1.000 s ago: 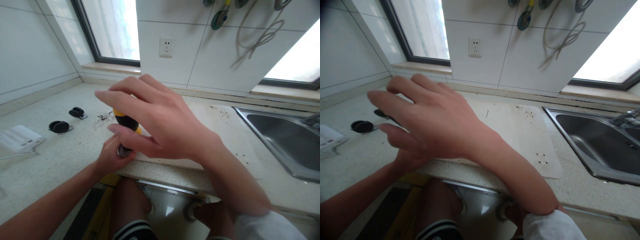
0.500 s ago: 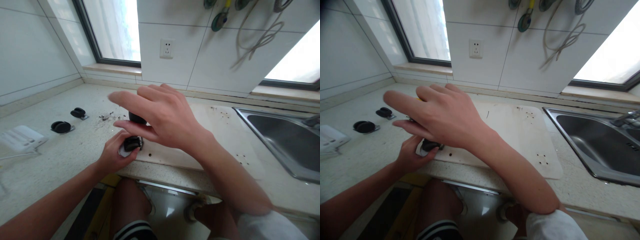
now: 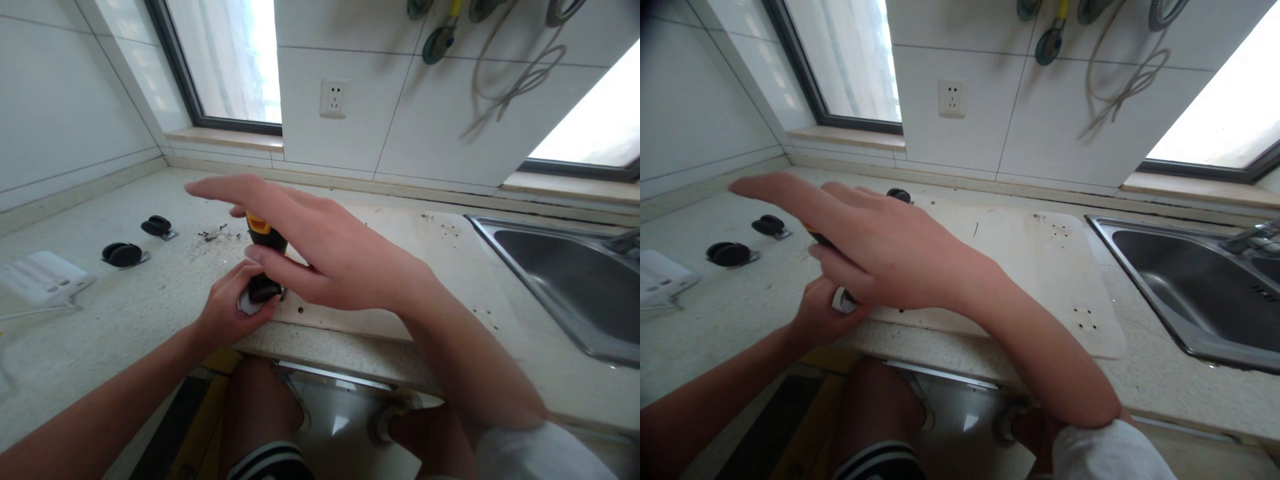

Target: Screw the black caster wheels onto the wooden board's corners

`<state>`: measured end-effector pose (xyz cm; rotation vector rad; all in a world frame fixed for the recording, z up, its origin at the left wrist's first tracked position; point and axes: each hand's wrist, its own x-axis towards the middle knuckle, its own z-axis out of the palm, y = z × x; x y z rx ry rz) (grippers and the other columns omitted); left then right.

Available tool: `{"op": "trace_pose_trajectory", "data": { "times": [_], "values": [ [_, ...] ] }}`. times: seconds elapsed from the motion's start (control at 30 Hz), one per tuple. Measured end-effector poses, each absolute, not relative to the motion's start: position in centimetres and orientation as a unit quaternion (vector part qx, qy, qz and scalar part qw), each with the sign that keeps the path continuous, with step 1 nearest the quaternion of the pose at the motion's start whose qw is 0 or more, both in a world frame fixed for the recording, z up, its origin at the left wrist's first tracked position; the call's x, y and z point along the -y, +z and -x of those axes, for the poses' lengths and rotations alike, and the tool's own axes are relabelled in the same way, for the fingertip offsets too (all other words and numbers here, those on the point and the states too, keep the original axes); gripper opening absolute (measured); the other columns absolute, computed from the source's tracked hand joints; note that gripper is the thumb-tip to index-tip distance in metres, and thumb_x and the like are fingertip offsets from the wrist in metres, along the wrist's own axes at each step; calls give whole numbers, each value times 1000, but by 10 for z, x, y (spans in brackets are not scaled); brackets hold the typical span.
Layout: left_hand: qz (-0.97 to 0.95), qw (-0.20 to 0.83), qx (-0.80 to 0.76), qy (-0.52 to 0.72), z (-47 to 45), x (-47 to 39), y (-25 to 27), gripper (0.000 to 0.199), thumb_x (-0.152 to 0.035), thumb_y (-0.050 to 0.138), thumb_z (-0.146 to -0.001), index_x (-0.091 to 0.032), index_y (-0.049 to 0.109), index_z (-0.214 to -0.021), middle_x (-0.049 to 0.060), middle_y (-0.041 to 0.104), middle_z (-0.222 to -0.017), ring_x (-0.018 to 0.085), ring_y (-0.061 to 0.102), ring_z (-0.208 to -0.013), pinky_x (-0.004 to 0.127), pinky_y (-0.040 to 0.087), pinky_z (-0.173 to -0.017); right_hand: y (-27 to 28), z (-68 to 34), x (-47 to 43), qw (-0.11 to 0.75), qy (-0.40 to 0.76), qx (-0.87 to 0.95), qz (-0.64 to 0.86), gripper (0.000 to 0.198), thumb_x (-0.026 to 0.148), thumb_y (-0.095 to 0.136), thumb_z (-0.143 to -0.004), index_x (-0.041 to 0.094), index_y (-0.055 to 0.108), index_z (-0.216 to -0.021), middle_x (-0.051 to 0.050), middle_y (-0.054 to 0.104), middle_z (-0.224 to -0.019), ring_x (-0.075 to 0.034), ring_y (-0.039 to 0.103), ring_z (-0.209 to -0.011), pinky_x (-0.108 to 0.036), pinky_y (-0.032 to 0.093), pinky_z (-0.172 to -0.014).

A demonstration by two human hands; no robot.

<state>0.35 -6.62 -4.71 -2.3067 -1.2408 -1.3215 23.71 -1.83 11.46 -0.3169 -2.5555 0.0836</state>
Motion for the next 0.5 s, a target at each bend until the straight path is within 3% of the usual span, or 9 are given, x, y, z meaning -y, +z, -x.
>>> {"op": "trace_pose_trajectory", "data": {
  "times": [0.1, 0.23, 0.33, 0.43, 0.5],
  "values": [
    [776, 109, 432, -447, -3, 66, -49, 21, -30, 74, -94, -22, 68, -112, 5, 80, -91, 25, 79, -77, 34, 64, -71, 108, -234, 12, 295, 102, 945, 95, 49, 36, 56, -117, 35, 48, -166, -1, 76, -141, -20, 71, -125, -32, 60, -99],
    [771, 108, 436, -452, -3, 66, -50, 23, -29, 76, -92, -22, 69, -114, 3, 80, -90, 24, 78, -76, 33, 63, -70, 85, -215, 4, 406, 12, 902, 144, 41, 67, 62, -110, 32, 71, -131, 0, 80, -108, -18, 73, -98, -31, 58, -87],
    [784, 76, 422, -450, -4, 67, -47, 25, -24, 75, -94, -22, 68, -118, 5, 80, -100, 23, 80, -86, 32, 65, -80, 75, -209, -2, 513, -41, 844, 152, 34, 59, 60, -113, 27, 69, -114, 1, 73, -92, -14, 64, -79, -30, 55, -80],
    [790, 45, 419, -445, -5, 68, -45, 28, -21, 74, -95, -21, 68, -122, 7, 80, -108, 22, 79, -95, 33, 65, -89, 76, -215, -12, 607, -27, 776, 171, 19, 44, 60, -113, 25, 63, -110, 0, 69, -95, -12, 61, -77, -28, 52, -75],
    [787, 36, 422, -448, -4, 68, -46, 27, -22, 74, -95, -21, 69, -122, 7, 80, -108, 22, 79, -96, 33, 64, -91, 77, -219, -20, 626, -12, 755, 195, 18, 44, 60, -113, 26, 61, -110, 0, 68, -96, -12, 61, -78, -27, 51, -73]
  ]
}}
